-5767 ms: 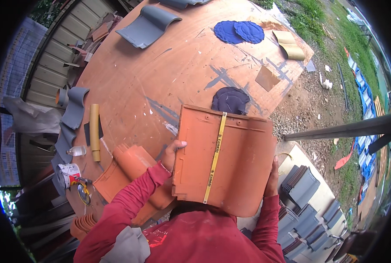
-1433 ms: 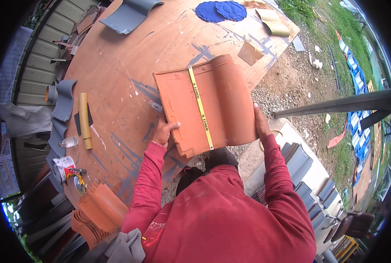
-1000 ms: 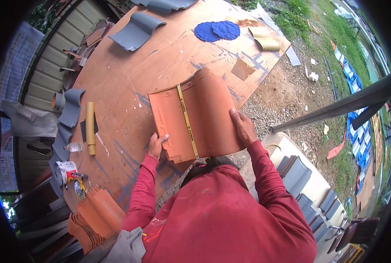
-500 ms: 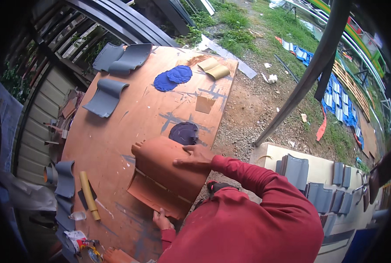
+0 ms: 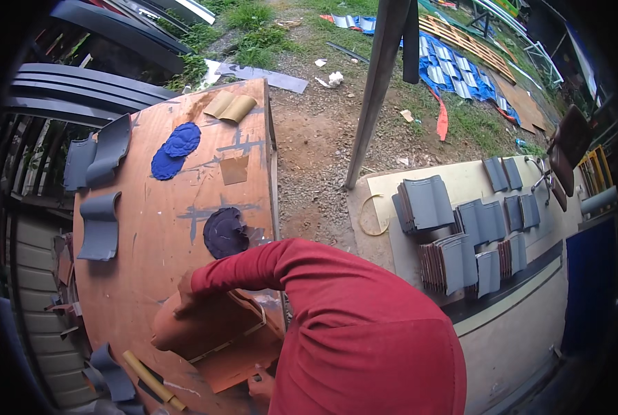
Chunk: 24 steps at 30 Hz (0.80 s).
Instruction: The person measures a roof tile using a tape measure and a marking tool, then cleans the tile surface with a cloth and sands the edges with sandpaper.
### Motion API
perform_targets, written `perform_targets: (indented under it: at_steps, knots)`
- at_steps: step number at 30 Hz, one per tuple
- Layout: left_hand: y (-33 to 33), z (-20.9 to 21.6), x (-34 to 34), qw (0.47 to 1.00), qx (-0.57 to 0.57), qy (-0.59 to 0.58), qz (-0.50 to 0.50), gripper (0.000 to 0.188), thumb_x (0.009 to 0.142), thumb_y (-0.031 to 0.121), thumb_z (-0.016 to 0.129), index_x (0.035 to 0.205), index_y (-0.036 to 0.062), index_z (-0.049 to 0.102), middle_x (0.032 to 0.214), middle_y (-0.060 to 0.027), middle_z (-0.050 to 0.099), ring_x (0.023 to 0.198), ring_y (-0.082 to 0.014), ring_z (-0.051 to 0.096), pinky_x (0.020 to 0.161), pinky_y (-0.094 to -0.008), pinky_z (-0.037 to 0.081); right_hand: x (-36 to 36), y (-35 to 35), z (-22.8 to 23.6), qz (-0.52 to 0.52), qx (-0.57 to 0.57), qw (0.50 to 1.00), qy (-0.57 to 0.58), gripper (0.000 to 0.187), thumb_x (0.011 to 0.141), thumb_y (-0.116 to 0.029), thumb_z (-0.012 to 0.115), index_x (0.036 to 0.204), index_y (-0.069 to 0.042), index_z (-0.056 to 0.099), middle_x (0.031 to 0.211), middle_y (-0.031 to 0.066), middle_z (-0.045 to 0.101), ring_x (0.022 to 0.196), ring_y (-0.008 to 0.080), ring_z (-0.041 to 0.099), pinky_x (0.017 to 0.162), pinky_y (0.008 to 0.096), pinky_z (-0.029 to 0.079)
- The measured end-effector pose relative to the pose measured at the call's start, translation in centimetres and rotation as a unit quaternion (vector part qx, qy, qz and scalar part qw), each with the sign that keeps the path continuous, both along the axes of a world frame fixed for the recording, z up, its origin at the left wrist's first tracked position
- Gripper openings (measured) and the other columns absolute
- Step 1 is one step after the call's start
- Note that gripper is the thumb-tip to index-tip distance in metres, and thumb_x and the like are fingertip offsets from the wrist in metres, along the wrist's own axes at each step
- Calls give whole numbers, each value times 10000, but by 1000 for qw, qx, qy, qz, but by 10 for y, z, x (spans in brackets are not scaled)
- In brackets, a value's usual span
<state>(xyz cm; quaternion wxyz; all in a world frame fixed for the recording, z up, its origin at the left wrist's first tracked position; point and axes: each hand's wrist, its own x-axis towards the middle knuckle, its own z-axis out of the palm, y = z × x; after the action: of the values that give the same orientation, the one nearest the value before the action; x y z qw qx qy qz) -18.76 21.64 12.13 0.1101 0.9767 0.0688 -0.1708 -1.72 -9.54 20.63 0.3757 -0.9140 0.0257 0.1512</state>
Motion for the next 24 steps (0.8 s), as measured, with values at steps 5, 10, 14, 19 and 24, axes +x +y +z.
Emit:
perform_targets:
  at_steps: [5, 10, 14, 19, 24]
  knots:
    - [-25, 5, 67, 904, -112, -283, -302, 577, 920, 448, 684, 1347, 64, 623, 1361, -252, 608, 1237, -446, 580, 1008, -560, 455, 8, -27, -39, -66, -32, 997, -20, 972, 831, -846, 519, 1110, 53, 764, 1124, 282, 732, 1121, 425, 694, 1015, 479, 508]
    - [-39, 14, 93, 857, 20, -143, -495, 862, 905, 465, 681, 1602, 68, 366, 1668, -191, 311, 1540, -416, 276, 1263, -548, 239, 20, -6, -72, -96, -54, 991, -80, 952, 849, -840, 497, 1075, 41, 780, 1072, 269, 747, 1063, 409, 720, 974, 465, 534]
    - [-61, 22, 109, 836, -71, -148, -524, 771, 870, 414, 716, 1507, 45, 489, 1507, -215, 486, 1464, -435, 378, 1232, -563, 275, -6, -12, -106, -150, -101, 964, -196, 720, 953, -658, 542, 1177, 12, 679, 1133, 270, 697, 1139, 433, 652, 1136, 533, 387]
    - [-58, 30, 118, 845, -115, -136, -504, 674, 849, 323, 718, 1432, 29, 550, 1374, -215, 549, 1351, -428, 469, 1199, -536, 322, -98, -8, -84, -265, 67, 891, -363, 296, 967, -222, 694, 1177, -12, 692, 1276, 168, 664, 1168, 361, 649, 986, 423, 528]
    - [-64, 19, 145, 805, -166, -204, -531, 493, 892, 204, 685, 1354, 50, 608, 1260, -176, 608, 1257, -386, 541, 1108, -488, 431, -165, -25, -115, -365, -28, 867, -339, 239, 946, -142, 707, 1143, -7, 704, 1156, 155, 691, 1034, 326, 696, 885, 394, 553]
